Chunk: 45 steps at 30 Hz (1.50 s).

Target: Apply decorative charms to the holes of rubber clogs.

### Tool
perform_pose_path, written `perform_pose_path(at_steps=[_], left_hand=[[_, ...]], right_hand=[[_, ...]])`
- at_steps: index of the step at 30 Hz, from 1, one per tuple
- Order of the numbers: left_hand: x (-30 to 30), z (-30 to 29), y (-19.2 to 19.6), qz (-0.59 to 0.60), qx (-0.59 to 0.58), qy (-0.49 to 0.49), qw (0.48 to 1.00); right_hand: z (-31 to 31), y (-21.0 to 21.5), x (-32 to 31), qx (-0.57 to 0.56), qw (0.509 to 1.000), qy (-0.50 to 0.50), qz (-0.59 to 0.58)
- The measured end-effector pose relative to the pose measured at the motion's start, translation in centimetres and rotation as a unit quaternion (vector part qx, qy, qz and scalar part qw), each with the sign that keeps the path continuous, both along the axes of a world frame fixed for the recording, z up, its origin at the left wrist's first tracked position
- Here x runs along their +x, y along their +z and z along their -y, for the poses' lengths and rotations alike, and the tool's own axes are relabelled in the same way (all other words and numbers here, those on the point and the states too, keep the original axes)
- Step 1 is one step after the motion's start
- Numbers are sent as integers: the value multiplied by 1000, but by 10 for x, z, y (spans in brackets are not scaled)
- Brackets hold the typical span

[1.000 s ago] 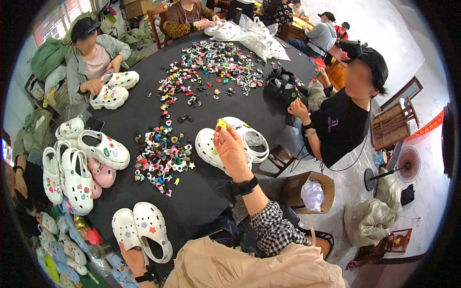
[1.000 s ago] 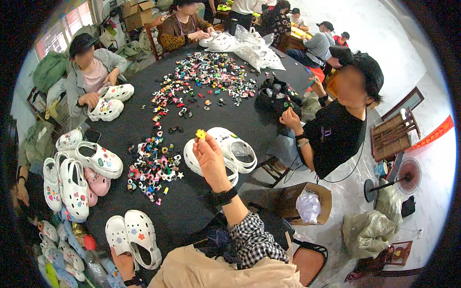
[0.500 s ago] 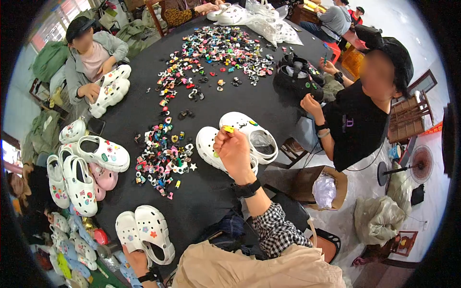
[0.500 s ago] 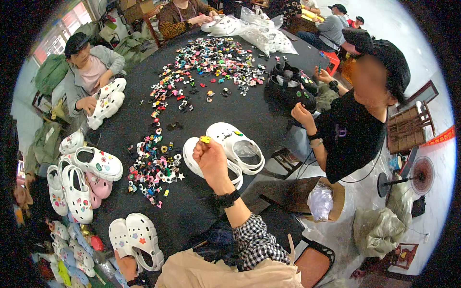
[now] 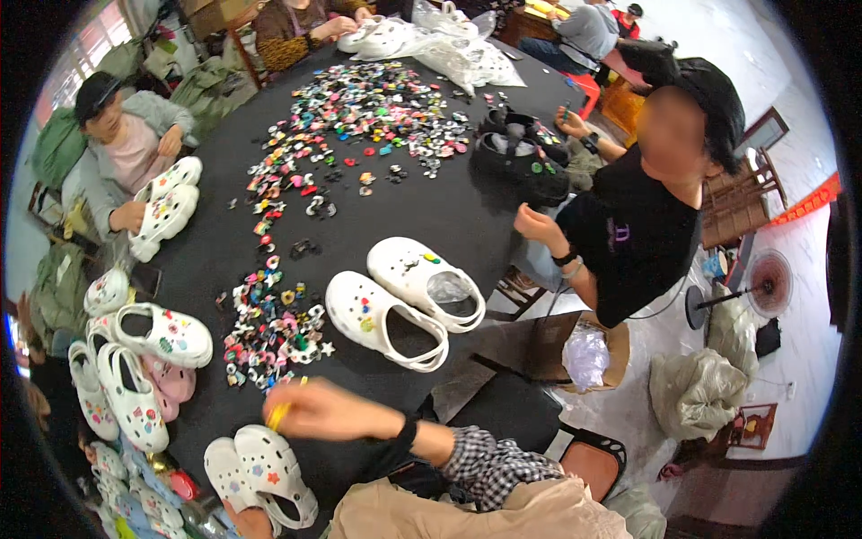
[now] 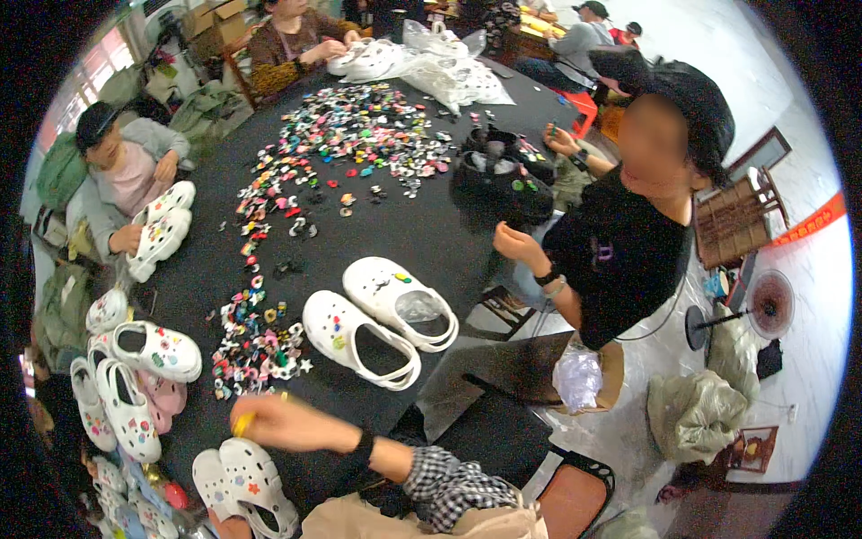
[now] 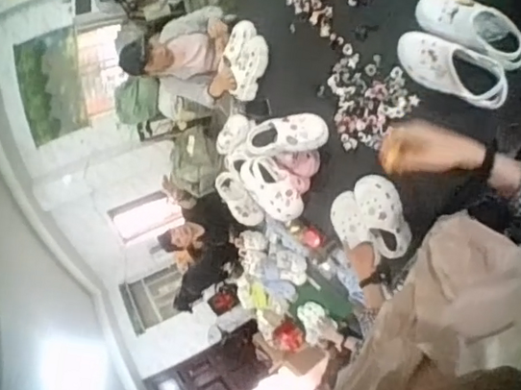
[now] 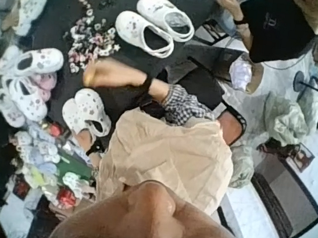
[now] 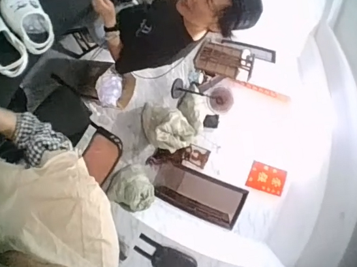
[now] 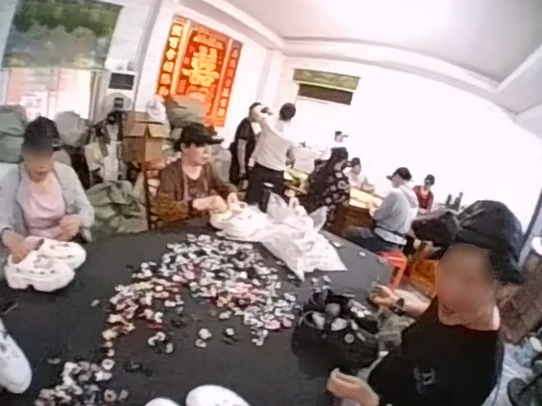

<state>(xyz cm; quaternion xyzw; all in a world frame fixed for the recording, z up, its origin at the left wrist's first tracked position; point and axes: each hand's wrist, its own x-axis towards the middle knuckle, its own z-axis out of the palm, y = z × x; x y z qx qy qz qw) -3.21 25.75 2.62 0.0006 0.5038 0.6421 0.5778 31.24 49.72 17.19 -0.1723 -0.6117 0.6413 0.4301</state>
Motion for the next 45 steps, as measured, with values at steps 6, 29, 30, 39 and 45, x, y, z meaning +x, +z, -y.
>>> perform_pose_path(at_steps=[6, 29, 30, 39, 45], left_hand=[[11, -18, 4, -47, -27, -47, 997], [59, -99, 31, -223, -74, -201, 951], [58, -96, 35, -232, -78, -203, 948], [45, -53, 59, -307, -101, -200, 925], [25, -13, 62, -354, -110, -188, 910]], right_hand=[[-10, 24, -20, 204, 973, 41, 97], [38, -39, -6, 90, 950, 207, 216], [41, -35, -8, 118, 950, 205, 203], [54, -38, -34, 183, 917, 206, 288], [82, -37, -56, 183, 923, 237, 241]])
